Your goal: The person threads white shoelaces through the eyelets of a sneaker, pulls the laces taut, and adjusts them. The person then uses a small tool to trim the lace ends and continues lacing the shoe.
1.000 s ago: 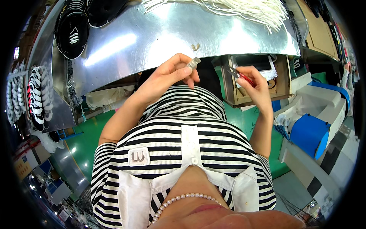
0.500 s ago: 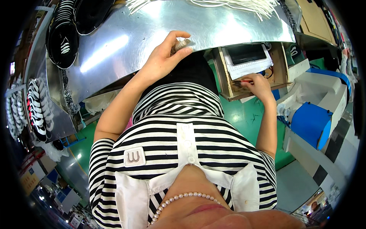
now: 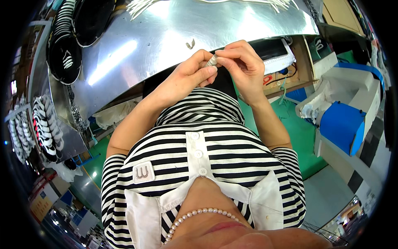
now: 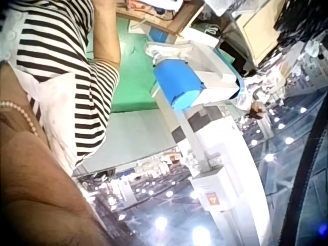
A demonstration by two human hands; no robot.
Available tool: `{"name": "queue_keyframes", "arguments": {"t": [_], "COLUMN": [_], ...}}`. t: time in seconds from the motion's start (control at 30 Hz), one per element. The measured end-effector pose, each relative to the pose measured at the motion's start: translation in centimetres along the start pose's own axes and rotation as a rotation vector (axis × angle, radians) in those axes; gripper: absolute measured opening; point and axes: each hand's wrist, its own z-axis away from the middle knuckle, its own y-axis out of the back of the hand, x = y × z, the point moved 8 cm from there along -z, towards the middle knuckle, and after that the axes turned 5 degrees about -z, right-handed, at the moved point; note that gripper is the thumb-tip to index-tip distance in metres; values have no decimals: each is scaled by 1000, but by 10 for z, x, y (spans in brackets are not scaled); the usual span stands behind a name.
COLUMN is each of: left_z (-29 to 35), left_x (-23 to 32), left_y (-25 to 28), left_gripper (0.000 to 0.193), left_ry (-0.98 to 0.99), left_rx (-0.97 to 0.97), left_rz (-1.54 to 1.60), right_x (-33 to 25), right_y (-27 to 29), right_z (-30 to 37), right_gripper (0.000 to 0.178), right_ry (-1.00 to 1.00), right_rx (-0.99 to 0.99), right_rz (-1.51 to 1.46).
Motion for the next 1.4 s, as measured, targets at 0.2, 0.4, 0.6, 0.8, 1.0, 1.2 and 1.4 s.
{"name": "queue_keyframes", "arguments": {"t": [0.2,0.4,0.6,0.8,1.0,1.2,1.4], "left_z": [6,7,-13,-5,143,310,241], "left_x": [-7,-1,7,-6,-38,-78,-27], "left_y": [0,67,89,100,156,201,164], "left_gripper": [20,22,22,16,20,24,20], "left_ry": [9,-118,-160,-52,144,604,-18], "left_rx": [-123,329,544,391,411,911,1070], "left_rz": [144,-429,-1015,-1059,-1315,-1412,-1064], "right_x": [20,11,19,30,56,79,47], "right_y": [19,125,139,111,117,90,-61], "right_z": [3,69,176,144,129,83,15], "right_gripper": [14,31,43,28,26,21,24], "right_ry": [-300,-271,-645,-435,-470,-608,-612], "right_rx": [187,390,365,302,248,299,-245], "right_rz": [-776,-317,221,670,640,291,-57]}}
